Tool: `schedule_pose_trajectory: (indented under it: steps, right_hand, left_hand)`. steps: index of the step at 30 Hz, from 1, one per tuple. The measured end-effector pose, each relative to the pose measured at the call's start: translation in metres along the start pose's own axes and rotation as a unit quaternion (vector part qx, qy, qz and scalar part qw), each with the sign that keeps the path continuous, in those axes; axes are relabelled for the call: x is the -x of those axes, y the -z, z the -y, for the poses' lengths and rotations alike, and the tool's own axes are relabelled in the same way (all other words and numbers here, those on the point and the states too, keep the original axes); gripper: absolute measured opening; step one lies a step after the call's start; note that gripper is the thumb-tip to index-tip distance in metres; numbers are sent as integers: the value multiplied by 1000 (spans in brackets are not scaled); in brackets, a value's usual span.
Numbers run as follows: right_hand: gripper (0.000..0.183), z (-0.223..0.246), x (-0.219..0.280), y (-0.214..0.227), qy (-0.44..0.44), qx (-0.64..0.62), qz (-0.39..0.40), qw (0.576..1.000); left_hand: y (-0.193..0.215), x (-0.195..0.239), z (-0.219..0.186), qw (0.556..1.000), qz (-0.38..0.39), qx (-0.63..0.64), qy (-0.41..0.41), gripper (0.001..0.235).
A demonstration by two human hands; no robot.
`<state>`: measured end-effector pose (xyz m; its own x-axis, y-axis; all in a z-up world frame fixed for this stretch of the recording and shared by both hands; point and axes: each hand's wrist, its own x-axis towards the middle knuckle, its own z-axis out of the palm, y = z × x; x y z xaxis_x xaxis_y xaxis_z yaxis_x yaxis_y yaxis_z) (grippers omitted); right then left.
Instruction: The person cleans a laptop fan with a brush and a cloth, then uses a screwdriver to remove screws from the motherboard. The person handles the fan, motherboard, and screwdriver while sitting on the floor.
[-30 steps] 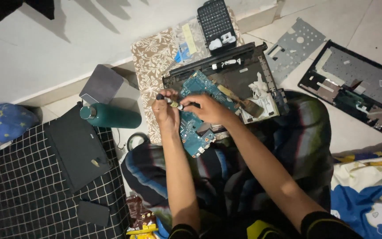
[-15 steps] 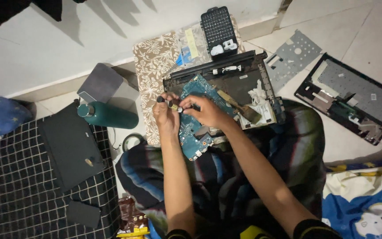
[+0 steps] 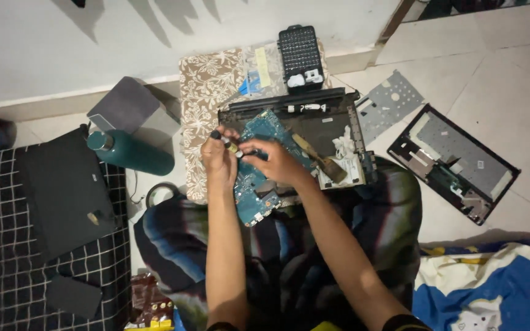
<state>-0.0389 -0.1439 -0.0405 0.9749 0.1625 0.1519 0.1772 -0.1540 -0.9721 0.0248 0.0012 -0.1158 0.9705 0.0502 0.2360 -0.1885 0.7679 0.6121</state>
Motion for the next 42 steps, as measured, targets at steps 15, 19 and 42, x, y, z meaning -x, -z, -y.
schedule_pose_trajectory:
  steps: [15,19,42]
  right_hand:
    - [38,80,43,15,18,-494,-239,836]
    - [40,89,68,9,94,-489,-207,842]
    - [40,124,101,2,169,-558,-150,798]
  left_hand:
    - [-160,62,-121,931,107,-338,-80,22]
    - [-177,70,-136,934,107,-303,-154,11]
    - [-202,83,-156,939,148,-256,-176,11]
